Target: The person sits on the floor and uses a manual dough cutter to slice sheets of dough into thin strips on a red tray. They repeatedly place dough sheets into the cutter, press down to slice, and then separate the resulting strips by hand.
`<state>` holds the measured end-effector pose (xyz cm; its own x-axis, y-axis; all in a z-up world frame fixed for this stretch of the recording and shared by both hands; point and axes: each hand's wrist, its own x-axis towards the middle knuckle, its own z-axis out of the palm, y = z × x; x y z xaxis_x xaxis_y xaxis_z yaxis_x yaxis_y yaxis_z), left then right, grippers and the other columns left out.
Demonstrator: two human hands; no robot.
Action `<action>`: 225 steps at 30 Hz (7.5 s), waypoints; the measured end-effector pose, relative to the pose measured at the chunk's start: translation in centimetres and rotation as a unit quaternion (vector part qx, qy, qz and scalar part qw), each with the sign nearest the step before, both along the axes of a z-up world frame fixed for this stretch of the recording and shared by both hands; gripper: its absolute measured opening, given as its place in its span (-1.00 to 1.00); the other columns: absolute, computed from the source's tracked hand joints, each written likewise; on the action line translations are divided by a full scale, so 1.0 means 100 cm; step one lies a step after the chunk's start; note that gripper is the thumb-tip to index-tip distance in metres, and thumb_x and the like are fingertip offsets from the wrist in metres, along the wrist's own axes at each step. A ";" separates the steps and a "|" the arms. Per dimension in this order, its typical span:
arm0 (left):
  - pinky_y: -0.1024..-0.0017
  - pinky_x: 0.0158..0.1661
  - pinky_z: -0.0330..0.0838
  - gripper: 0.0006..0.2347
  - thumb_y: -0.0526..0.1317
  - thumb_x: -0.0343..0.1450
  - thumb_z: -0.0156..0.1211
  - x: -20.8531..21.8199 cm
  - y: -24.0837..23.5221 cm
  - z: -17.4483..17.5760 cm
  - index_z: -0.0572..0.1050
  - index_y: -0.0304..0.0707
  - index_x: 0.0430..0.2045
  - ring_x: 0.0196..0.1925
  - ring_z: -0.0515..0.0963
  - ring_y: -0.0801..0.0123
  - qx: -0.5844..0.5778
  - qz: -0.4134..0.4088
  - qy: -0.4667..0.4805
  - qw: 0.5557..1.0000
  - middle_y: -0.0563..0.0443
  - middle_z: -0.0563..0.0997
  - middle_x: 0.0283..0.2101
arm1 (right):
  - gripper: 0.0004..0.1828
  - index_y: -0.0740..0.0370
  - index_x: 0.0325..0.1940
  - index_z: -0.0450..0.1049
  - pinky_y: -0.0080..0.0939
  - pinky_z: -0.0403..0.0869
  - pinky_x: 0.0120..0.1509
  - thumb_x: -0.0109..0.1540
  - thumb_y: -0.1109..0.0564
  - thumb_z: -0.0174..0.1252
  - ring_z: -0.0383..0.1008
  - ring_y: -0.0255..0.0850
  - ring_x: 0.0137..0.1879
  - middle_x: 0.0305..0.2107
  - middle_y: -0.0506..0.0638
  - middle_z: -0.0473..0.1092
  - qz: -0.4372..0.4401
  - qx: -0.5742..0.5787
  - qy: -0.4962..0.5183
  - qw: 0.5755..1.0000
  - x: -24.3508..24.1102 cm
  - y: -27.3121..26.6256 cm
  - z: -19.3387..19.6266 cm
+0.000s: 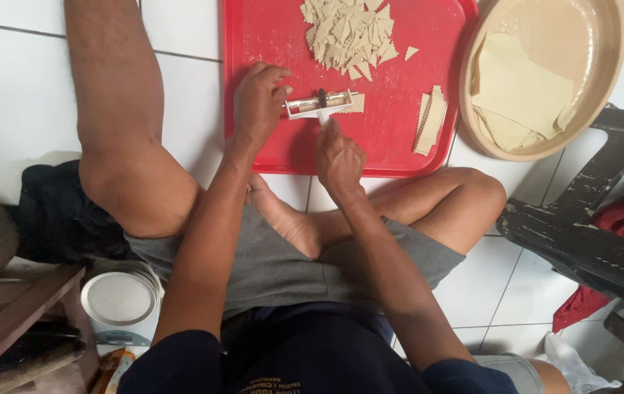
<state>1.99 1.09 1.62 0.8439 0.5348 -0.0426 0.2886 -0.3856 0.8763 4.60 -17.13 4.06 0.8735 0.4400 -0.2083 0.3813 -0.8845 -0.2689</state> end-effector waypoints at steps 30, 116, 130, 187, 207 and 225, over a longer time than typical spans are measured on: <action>0.13 -0.02 0.34 -0.64 -0.29 0.17 0.50 -0.015 -0.043 -0.020 0.53 -0.16 -0.19 -0.03 0.41 0.04 0.202 -0.087 0.022 0.975 -0.04 0.35 -0.08 | -0.66 -0.08 0.07 0.31 0.18 0.52 -0.02 0.35 -0.20 -0.21 0.59 0.11 -0.15 -0.34 0.12 0.53 0.036 -0.035 0.106 0.993 -0.034 -0.080 0.019; 0.07 -0.42 0.41 -0.89 -0.31 0.28 0.38 0.009 -0.021 -0.011 0.55 -0.12 -0.44 -0.35 0.60 0.07 0.052 -0.049 0.119 0.990 0.02 0.50 -0.29 | -0.81 0.05 -0.18 0.19 0.17 0.31 -0.51 0.39 -0.07 -0.16 0.44 0.25 -0.47 -0.62 0.11 0.41 0.106 -0.013 -0.043 0.993 -0.012 -0.017 -0.004; 0.18 -0.46 0.51 -0.73 -0.43 0.21 0.39 -0.007 -0.040 -0.001 0.53 -0.22 -0.26 -0.16 0.40 0.07 0.217 -0.092 0.042 0.971 -0.03 0.37 -0.20 | -0.84 0.01 -0.20 0.27 0.20 0.35 -0.32 0.34 -0.06 -0.10 0.48 0.20 -0.35 -0.57 0.05 0.41 0.087 -0.038 0.052 0.994 -0.025 -0.063 0.041; 0.16 0.03 0.40 -0.60 -0.55 0.31 -0.05 -0.041 -0.023 -0.015 0.47 -0.15 -0.02 -0.02 0.52 0.01 0.094 0.173 -0.067 0.978 -0.11 0.48 -0.13 | -0.76 0.13 -0.23 0.37 0.23 0.50 -0.32 0.33 -0.06 -0.05 0.57 0.20 -0.42 -0.57 0.13 0.43 0.183 0.029 -0.080 0.979 0.028 0.030 0.014; 0.13 0.11 0.30 -0.67 -0.43 0.33 0.13 -0.054 -0.068 -0.012 0.50 -0.28 0.00 0.10 0.43 -0.06 0.236 0.070 0.003 0.969 -0.19 0.42 0.12 | -0.57 0.14 0.17 0.32 0.14 0.37 0.11 0.24 0.04 0.11 0.34 0.14 0.06 -0.06 0.13 0.28 -0.178 0.164 -0.210 0.947 0.048 -0.109 -0.033; 0.19 0.07 0.29 -0.68 -0.25 0.37 0.30 -0.013 -0.056 -0.008 0.50 -0.22 0.02 0.00 0.46 0.07 0.197 0.088 0.045 0.975 -0.10 0.46 -0.05 | -0.88 0.09 -0.25 0.42 0.01 0.44 -0.23 0.18 0.08 0.21 0.38 0.02 -0.15 -0.31 -0.02 0.25 0.048 0.139 -0.109 0.983 0.083 -0.031 -0.052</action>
<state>0.68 -4.48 0.85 0.7397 0.6610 0.1262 0.4501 -0.6253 0.6376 12.86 -20.19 -1.11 0.8353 0.5366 0.1199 0.5356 -0.7449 -0.3978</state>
